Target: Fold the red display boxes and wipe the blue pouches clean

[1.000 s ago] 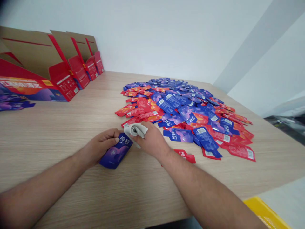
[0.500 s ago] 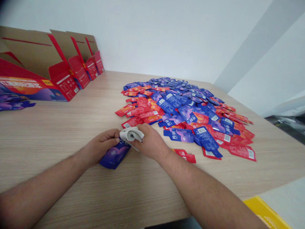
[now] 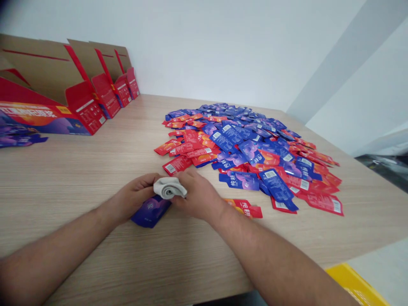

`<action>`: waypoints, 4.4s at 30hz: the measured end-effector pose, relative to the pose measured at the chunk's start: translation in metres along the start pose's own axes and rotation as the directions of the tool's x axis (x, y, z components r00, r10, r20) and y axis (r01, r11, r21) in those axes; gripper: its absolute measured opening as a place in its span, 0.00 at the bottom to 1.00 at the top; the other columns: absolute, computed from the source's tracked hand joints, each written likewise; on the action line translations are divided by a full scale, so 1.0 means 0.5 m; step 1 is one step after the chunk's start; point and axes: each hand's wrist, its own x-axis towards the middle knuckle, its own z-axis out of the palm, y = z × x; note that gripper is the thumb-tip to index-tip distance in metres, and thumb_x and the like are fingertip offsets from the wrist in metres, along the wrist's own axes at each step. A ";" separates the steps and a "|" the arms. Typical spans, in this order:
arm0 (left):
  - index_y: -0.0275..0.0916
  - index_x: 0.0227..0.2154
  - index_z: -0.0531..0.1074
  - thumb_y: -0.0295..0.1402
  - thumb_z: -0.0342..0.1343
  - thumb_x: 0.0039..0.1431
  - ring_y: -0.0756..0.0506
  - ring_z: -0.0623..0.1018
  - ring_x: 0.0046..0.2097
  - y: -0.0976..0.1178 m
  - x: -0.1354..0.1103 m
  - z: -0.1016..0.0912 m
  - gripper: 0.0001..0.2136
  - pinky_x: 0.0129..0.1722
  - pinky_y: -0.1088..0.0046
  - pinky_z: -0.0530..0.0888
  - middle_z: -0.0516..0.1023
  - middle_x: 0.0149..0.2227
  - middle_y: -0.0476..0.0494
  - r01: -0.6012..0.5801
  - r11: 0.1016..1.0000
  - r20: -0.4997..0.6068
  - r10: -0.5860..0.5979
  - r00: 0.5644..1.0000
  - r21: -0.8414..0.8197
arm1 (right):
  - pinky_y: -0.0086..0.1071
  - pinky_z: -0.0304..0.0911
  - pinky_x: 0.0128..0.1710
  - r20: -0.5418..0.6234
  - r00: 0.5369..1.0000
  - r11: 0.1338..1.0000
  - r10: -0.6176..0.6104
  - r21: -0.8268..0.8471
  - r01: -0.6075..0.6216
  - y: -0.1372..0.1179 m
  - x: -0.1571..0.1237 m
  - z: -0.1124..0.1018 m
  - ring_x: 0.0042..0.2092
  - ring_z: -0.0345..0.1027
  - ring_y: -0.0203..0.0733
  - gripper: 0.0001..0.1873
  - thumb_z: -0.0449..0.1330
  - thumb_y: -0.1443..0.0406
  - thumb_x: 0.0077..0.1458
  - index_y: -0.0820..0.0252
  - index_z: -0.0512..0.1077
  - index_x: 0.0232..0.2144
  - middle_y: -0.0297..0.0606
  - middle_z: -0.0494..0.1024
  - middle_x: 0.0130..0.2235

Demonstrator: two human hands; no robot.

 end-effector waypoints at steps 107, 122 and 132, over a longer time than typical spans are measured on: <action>0.40 0.29 0.62 0.36 0.61 0.53 0.53 0.65 0.20 -0.004 0.003 0.015 0.12 0.20 0.80 0.62 0.66 0.20 0.56 0.130 0.915 -0.173 -0.209 0.962 -0.381 | 0.37 0.66 0.44 0.165 0.986 0.989 -0.023 -0.139 0.046 -0.043 -0.019 0.009 0.46 0.69 0.46 0.14 0.65 0.66 0.54 0.58 0.71 0.43 0.40 0.74 0.42; 0.40 0.29 0.63 0.32 0.60 0.54 0.53 0.64 0.19 0.005 0.003 0.017 0.09 0.18 0.81 0.62 0.65 0.19 0.56 0.143 0.901 -0.213 -0.246 0.945 -0.409 | 0.35 0.66 0.40 0.318 0.934 0.979 -0.163 -0.065 0.193 -0.032 -0.019 0.010 0.43 0.69 0.44 0.15 0.68 0.66 0.51 0.57 0.71 0.41 0.38 0.75 0.41; 0.40 0.28 0.64 0.31 0.59 0.55 0.54 0.64 0.19 0.010 0.005 0.018 0.08 0.18 0.82 0.62 0.66 0.19 0.55 0.132 0.906 -0.237 -0.243 0.941 -0.403 | 0.35 0.66 0.43 0.311 0.935 0.984 -0.170 0.006 0.177 -0.020 -0.017 0.011 0.45 0.69 0.44 0.15 0.67 0.68 0.51 0.57 0.71 0.42 0.38 0.75 0.42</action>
